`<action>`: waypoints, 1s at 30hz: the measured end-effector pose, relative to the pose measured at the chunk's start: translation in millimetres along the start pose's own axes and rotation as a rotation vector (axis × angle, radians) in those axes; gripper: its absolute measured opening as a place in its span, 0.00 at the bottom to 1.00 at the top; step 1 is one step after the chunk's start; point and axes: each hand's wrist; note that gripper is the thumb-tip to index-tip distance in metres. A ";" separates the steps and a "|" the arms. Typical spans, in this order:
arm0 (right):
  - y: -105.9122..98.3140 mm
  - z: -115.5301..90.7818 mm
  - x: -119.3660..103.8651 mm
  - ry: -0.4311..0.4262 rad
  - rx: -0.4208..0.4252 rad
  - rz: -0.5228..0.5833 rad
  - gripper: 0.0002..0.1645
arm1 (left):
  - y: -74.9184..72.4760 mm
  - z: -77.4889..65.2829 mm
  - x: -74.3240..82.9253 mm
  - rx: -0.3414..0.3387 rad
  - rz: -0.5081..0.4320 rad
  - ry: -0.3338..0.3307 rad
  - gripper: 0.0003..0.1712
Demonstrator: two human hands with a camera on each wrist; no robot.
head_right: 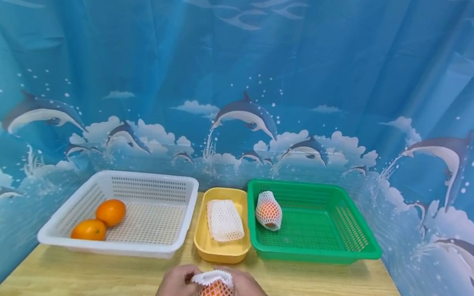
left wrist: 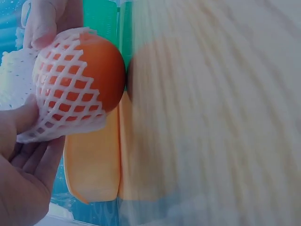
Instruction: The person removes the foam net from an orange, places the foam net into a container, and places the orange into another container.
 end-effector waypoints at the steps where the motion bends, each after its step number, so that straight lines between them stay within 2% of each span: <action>1: 0.5 0.4 0.6 0.000 -0.012 0.011 0.47 | -0.3 0.2 0.9 0.008 0.016 -0.015 0.10; 4: 0.3 1.6 2.1 -0.033 0.000 0.015 0.43 | -0.5 1.3 3.3 0.034 0.039 -0.046 0.10; 7: -0.1 2.6 2.9 -0.078 0.028 -0.010 0.37 | -0.3 2.0 4.2 0.055 -0.003 -0.031 0.09; 9: 0.0 2.6 3.2 -0.107 0.043 0.000 0.32 | 0.1 1.7 3.2 0.038 -0.056 -0.010 0.10; 11: 0.4 2.5 3.5 -0.136 0.063 0.019 0.26 | 0.1 0.5 1.0 0.009 -0.098 0.033 0.16; 16: -0.8 3.0 2.1 -0.263 0.119 0.060 0.19 | -2.6 -3.3 -5.4 -0.108 -0.097 0.166 0.28; 19: -1.2 3.3 -3.7 -0.389 0.138 0.029 0.17 | -4.0 -3.8 -6.4 -0.166 -0.102 0.218 0.32; 21: -0.9 3.8 -9.3 -0.464 0.146 0.012 0.14 | -4.2 -3.8 -5.9 -0.171 -0.102 0.237 0.34; 24: 0.5 4.6 -13.6 -0.528 0.153 0.017 0.12 | -3.6 -4.1 -4.7 -0.149 -0.100 0.230 0.32; 27: 1.1 4.6 -9.7 -0.499 0.150 0.025 0.14 | -2.1 -4.4 -4.3 -0.095 -0.094 0.214 0.26; 30: 0.3 3.2 -2.6 -0.415 0.141 -0.038 0.25 | -1.2 -4.6 -3.8 -0.034 -0.080 0.173 0.18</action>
Point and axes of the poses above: each hand's wrist, its own z-axis towards the middle knuckle, its own y-axis out of the palm, x = y × z, and after that the axes turned 15 degrees about z, right-handed
